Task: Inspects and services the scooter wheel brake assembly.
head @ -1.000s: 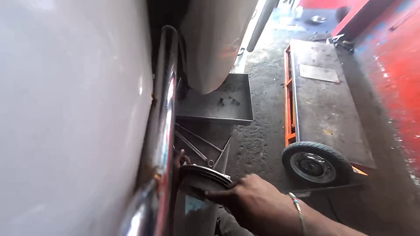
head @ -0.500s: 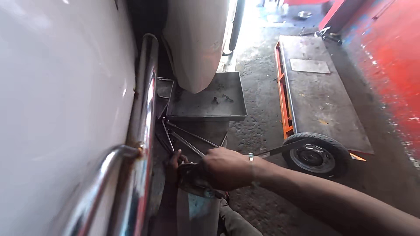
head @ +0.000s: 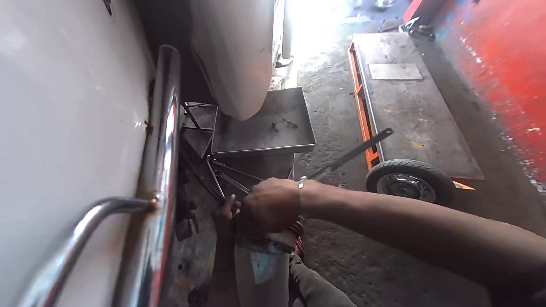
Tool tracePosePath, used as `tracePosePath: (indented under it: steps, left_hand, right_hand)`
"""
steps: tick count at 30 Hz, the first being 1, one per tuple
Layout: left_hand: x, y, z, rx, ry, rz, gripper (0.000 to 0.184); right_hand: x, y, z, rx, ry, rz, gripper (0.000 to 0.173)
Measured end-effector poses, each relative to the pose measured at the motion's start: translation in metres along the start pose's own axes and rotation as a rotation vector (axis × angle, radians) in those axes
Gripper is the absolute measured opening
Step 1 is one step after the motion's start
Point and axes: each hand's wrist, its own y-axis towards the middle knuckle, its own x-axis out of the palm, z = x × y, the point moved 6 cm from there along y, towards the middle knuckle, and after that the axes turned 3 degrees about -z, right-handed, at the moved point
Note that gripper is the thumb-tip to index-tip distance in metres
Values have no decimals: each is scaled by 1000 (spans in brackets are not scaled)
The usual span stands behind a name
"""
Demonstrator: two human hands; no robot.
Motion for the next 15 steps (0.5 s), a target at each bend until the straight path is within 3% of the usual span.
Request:
tracePosePath:
  steps: [3,8,12,15]
  left_hand:
    - [-1,1,0,19,-27,-3,28]
    - [7,-4,10,-114,-116,-20,36]
    - [3,1,3,-99,-108,-21,36]
    - [2,-1,3,-103,-147,-21,37]
  right_hand:
    - [0,1,-4,-26,23,-17,18]
    - [17,-13,25,-84,162,101,20]
    - [22,-9,18,-53,130,111,17]
    - [38,-16,28,-102,181,175,24]
